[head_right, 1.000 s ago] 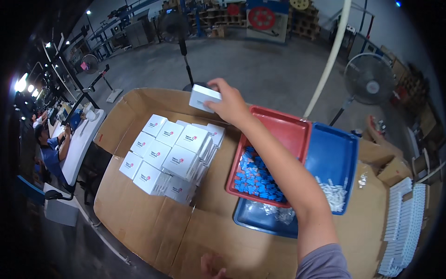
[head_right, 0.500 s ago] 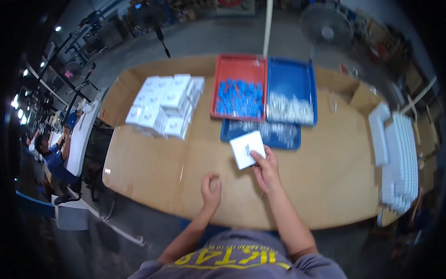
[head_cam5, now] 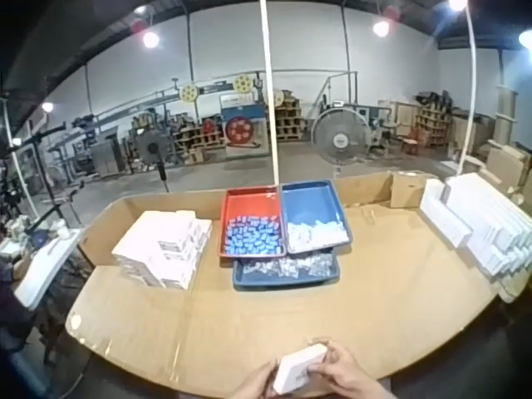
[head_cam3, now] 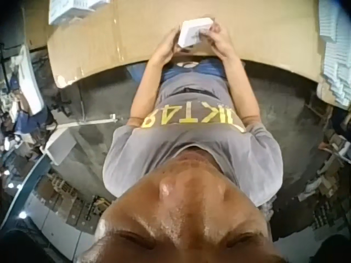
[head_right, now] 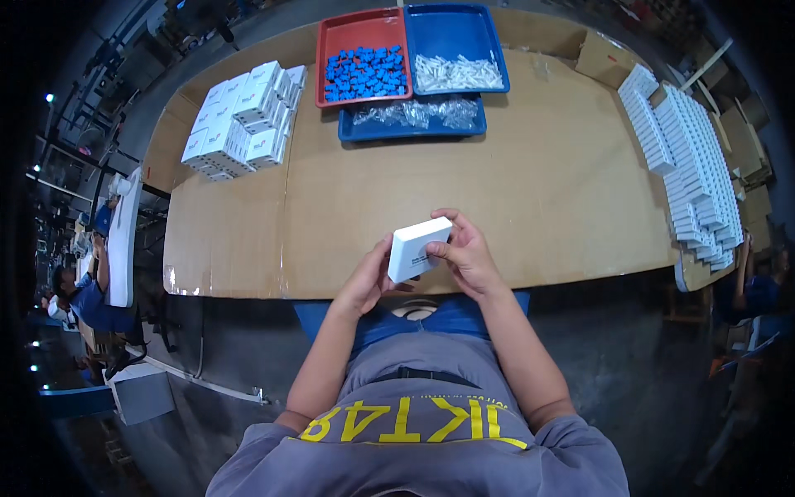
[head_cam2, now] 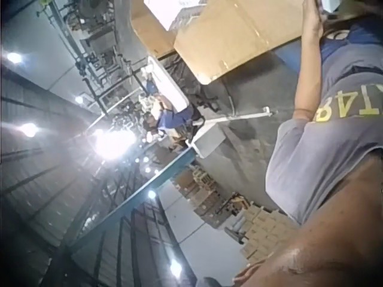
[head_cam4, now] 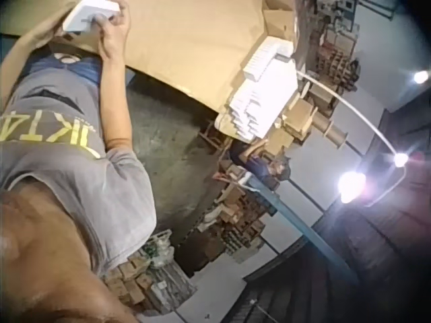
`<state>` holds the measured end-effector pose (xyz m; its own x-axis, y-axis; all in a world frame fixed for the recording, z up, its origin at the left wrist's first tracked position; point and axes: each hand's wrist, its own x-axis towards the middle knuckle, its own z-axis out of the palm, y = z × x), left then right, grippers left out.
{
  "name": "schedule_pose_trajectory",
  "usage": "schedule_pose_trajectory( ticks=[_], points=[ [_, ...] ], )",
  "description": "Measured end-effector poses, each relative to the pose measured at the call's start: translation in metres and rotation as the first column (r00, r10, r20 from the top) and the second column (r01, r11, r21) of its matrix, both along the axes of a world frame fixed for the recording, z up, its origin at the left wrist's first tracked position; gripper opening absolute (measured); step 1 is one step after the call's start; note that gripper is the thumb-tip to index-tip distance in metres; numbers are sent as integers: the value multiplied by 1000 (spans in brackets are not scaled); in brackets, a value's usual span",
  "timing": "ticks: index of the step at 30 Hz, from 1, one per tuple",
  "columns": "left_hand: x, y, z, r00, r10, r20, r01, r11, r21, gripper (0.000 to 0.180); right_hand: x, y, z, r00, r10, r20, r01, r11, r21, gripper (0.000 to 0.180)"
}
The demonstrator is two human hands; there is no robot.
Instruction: The person assembles electronic circuits and blue connectors into plastic housings by hand, then packages the assembled components into product boxes.
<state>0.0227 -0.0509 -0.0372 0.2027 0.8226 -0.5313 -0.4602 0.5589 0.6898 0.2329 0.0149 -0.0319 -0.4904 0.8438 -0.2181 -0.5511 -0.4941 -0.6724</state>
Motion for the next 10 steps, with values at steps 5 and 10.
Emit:
schedule_pose_trajectory(
  ticks=[5, 10],
  points=[
    [0, -23, 27, 976, -152, 157, 138, 985, 99, 74, 3, -3, 17, 908, 124, 401, -290, 876, 386, 60],
    [18, -32, 30, 975, 12, 223, -31, 996, 84, 65, -18, -12, 35, 803, -257, 538, -275, 641, 717, 67]
  ],
)
